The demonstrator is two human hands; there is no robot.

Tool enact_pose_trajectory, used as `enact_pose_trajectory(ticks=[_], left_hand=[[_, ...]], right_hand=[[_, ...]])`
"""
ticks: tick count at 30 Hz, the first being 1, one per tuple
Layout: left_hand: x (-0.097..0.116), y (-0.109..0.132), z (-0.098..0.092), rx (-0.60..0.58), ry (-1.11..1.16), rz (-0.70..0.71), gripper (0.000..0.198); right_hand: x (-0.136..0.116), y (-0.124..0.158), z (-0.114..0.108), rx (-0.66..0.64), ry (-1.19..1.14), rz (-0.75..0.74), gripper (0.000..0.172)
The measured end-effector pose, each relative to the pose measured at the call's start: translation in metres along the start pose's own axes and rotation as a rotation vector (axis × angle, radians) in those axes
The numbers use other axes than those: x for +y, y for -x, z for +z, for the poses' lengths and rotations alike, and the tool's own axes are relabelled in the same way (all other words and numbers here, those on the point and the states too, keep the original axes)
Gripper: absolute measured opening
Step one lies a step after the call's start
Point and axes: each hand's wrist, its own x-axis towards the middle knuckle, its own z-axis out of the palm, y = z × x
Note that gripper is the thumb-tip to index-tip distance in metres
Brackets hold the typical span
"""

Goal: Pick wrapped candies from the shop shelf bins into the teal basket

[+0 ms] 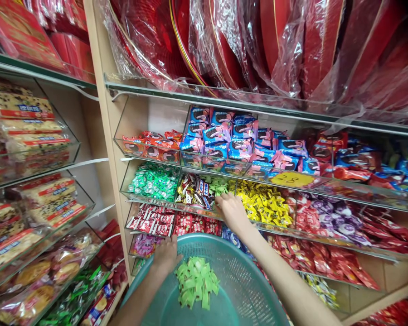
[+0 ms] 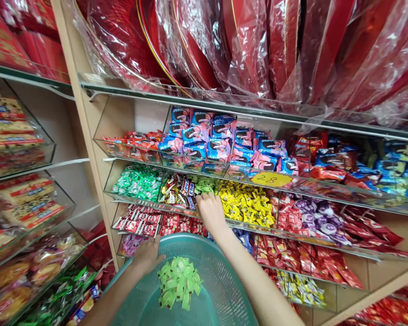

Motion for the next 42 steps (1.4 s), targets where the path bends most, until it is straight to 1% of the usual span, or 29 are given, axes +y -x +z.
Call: enact_pose_trajectory(ticks=[2,4,7,10,17,25,29,32,35,38,40,42], left_hand=[[-0.001,0.000,0.001,0.010,0.005,-0.006,0.049],[-0.003,0.001,0.003,0.022,0.011,-0.010,0.051],[-0.005,0.001,0.006,0.034,0.023,-0.010,0.052],[-0.008,0.001,0.007,0.029,0.030,-0.011,0.050],[-0.010,0.003,0.006,0.027,0.040,-0.016,0.048],[-0.009,0.004,0.005,0.010,0.049,-0.021,0.048],[-0.010,0.004,0.007,0.019,0.043,-0.024,0.048],[-0.010,0.003,0.006,0.021,0.035,-0.019,0.048],[-0.007,0.002,0.004,0.015,0.027,-0.015,0.048],[-0.005,0.001,0.004,0.013,0.021,-0.016,0.048],[-0.004,0.000,0.004,0.011,0.017,-0.015,0.049],[-0.004,-0.001,0.004,0.007,0.007,-0.014,0.050]], right_hand=[[0.007,-0.012,0.005,0.063,0.170,-0.057,0.016],[0.011,-0.020,0.015,0.058,0.251,-0.117,0.018],[0.013,-0.025,0.031,0.013,0.277,-0.131,0.020],[0.012,-0.026,0.037,-0.022,0.276,-0.109,0.021],[0.014,-0.027,0.032,-0.073,0.311,-0.056,0.027],[0.017,-0.025,0.034,-0.037,0.334,-0.065,0.025],[0.020,-0.025,0.025,-0.004,0.348,-0.082,0.023],[0.023,-0.024,0.013,0.035,0.343,-0.065,0.020],[0.022,-0.019,-0.005,0.089,0.302,-0.034,0.017],[0.014,-0.007,-0.020,0.131,0.167,-0.038,0.017],[0.005,0.005,-0.020,0.096,0.001,-0.079,0.016],[-0.005,0.017,-0.007,0.007,-0.199,-0.117,0.014]])
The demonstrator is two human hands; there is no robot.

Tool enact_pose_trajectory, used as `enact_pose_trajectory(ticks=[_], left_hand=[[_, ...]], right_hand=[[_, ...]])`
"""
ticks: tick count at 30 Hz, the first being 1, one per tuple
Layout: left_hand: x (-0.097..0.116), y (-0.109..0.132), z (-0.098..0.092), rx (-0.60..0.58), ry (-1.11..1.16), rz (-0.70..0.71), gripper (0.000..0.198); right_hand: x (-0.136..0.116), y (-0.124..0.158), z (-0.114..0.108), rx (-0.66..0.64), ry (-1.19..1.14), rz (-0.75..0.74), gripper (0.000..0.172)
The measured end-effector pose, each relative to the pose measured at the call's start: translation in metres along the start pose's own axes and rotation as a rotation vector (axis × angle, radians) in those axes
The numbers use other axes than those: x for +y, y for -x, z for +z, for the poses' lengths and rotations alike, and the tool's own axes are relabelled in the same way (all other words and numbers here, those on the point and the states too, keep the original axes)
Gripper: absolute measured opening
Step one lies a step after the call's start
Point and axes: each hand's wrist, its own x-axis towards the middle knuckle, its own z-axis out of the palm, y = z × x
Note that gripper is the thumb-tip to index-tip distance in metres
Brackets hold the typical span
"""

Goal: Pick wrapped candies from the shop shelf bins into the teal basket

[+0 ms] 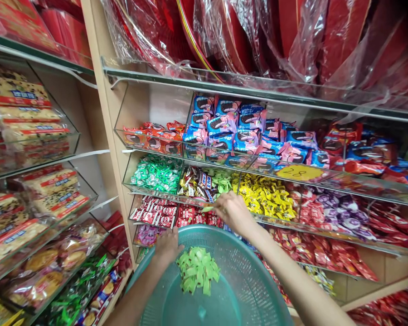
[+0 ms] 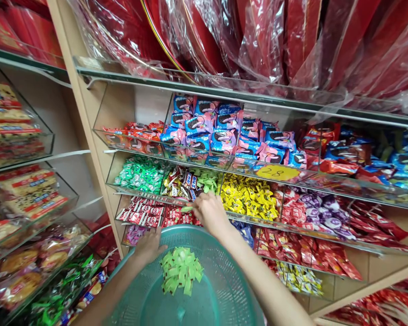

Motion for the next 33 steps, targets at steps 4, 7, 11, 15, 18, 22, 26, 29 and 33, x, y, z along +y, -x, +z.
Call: enact_pose_trajectory(ticks=[4,7,11,15,18,22,26,29,33], left_hand=[[-0.001,0.001,-0.002,-0.009,-0.011,0.006,0.050],[-0.001,0.002,-0.004,-0.027,-0.007,0.003,0.048],[-0.002,0.001,-0.002,-0.043,0.005,-0.001,0.050],[-0.001,0.001,-0.001,-0.058,0.022,0.012,0.051],[0.000,0.001,-0.003,-0.074,0.027,0.015,0.049],[0.003,0.001,-0.005,-0.071,0.017,0.034,0.049],[0.005,0.001,-0.006,-0.073,0.014,0.037,0.049],[0.004,0.001,-0.005,-0.073,0.013,0.039,0.049],[0.003,-0.001,-0.002,-0.065,0.013,0.045,0.056]], right_hand=[[-0.007,0.021,0.060,-0.182,-0.332,0.068,0.013],[-0.003,0.035,0.106,-0.347,-0.444,0.199,0.013],[0.002,0.049,0.137,-0.426,-0.353,0.308,0.017],[0.000,0.059,0.141,-0.433,-0.249,0.371,0.020],[-0.003,0.064,0.142,-0.449,-0.203,0.410,0.021],[-0.006,0.070,0.148,-0.447,-0.177,0.409,0.021],[-0.008,0.074,0.157,-0.442,-0.138,0.392,0.022],[-0.011,0.076,0.161,-0.431,-0.111,0.386,0.023],[-0.015,0.079,0.163,-0.443,-0.115,0.375,0.021]])
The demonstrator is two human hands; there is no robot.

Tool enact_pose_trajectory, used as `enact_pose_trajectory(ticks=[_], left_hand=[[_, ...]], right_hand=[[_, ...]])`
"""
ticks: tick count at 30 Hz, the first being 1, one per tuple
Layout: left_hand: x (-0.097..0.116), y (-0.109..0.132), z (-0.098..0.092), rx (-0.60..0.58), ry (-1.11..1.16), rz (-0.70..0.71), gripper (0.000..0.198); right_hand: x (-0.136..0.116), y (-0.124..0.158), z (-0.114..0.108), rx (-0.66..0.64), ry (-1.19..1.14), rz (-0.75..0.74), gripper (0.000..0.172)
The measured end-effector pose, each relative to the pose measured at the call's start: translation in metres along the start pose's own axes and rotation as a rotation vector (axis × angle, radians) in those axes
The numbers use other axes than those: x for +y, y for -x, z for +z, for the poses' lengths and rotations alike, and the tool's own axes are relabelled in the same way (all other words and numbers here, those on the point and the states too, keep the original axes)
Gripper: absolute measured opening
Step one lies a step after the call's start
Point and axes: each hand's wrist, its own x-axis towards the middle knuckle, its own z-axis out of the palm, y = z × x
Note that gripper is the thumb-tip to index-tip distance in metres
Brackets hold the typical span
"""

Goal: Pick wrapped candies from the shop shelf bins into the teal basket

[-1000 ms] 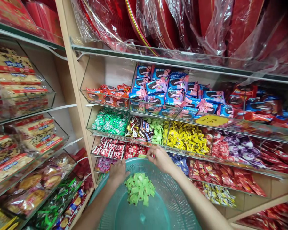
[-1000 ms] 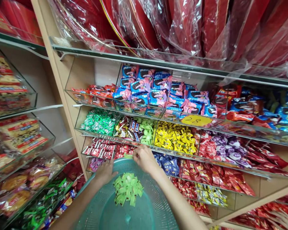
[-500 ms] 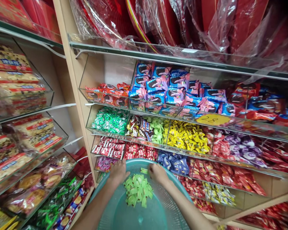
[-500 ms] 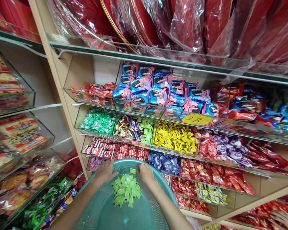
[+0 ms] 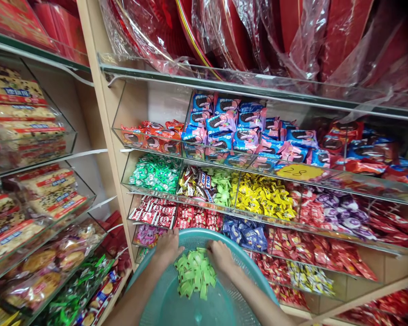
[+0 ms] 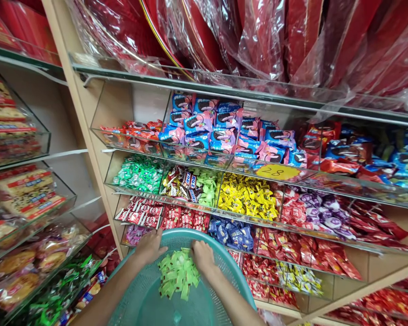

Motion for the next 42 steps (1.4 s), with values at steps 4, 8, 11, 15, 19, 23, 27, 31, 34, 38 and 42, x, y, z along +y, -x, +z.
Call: enact_pose_trajectory(ticks=[4,8,11,15,19,23,27,31,34,38,42], left_hand=[[0.000,0.000,0.001,-0.003,0.015,-0.001,0.054],[0.003,0.000,0.000,0.005,0.009,-0.005,0.048],[0.005,0.001,-0.001,0.025,0.006,-0.004,0.046],[0.005,0.003,-0.003,0.050,0.028,-0.010,0.045],[0.003,0.004,-0.003,0.063,0.033,-0.015,0.044],[-0.001,0.004,-0.002,0.062,0.040,-0.038,0.046],[-0.005,0.004,0.000,0.072,0.047,-0.056,0.049],[-0.008,0.004,-0.001,0.068,0.056,-0.066,0.049],[-0.008,0.005,-0.002,0.074,0.075,-0.066,0.045],[-0.008,0.003,-0.002,0.081,0.082,-0.062,0.045],[-0.007,0.001,-0.002,0.079,0.075,-0.053,0.045]], right_hand=[[0.000,0.003,0.003,-0.026,-0.004,-0.019,0.019],[-0.004,0.006,-0.011,0.010,0.020,-0.039,0.019],[-0.010,0.007,-0.044,0.094,0.037,-0.065,0.019],[-0.019,0.004,-0.108,0.269,0.054,-0.116,0.028],[-0.019,-0.014,-0.158,0.503,0.244,-0.194,0.024],[-0.011,-0.040,-0.174,0.565,0.498,-0.203,0.020],[-0.005,-0.056,-0.170,0.532,0.573,-0.259,0.022],[-0.004,-0.059,-0.166,0.501,0.577,-0.255,0.024],[-0.003,-0.061,-0.166,0.501,0.578,-0.247,0.025],[0.000,-0.061,-0.167,0.502,0.568,-0.243,0.024],[0.000,-0.056,-0.170,0.532,0.574,-0.238,0.020]])
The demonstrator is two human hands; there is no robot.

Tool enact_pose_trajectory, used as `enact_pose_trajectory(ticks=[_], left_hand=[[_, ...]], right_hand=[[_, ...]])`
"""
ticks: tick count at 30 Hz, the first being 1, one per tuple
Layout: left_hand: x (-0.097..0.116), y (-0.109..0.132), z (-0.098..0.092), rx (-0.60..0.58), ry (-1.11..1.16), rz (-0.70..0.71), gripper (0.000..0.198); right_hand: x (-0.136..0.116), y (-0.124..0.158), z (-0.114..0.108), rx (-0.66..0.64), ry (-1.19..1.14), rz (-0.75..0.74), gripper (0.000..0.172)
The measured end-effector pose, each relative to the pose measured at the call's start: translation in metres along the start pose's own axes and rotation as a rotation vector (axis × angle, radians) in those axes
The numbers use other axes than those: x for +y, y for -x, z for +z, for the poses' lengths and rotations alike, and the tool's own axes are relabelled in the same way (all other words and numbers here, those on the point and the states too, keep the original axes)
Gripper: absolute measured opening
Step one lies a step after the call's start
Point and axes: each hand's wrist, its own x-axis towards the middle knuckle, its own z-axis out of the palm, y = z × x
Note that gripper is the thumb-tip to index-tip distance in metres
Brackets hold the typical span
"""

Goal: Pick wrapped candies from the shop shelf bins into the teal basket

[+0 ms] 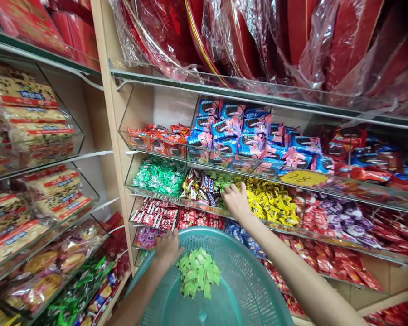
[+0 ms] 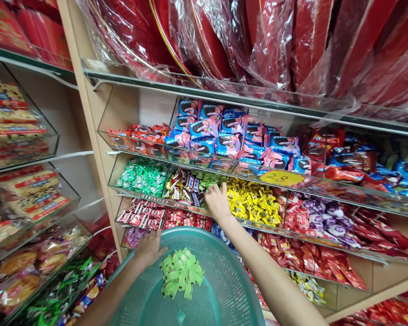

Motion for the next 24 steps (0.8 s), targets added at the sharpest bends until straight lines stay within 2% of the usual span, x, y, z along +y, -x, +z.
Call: enact_pose_trajectory(ticks=[8,11,14,17,24], left_hand=[[0.004,-0.002,0.001,-0.022,-0.048,0.000,0.042],[0.005,-0.004,0.004,-0.021,-0.072,0.015,0.044],[0.006,-0.004,0.005,-0.030,-0.089,0.017,0.047],[0.007,-0.003,0.005,-0.027,-0.093,0.018,0.048],[0.006,0.000,0.006,-0.018,-0.081,0.023,0.047]], right_hand=[[0.003,0.017,-0.027,0.173,0.015,0.025,0.018],[-0.008,0.031,-0.039,0.231,-0.078,-0.003,0.021],[-0.030,0.047,-0.043,0.234,-0.215,-0.105,0.021],[-0.056,0.062,-0.030,0.172,-0.328,-0.224,0.019],[-0.098,0.086,0.041,-0.020,-0.460,-0.410,0.023]])
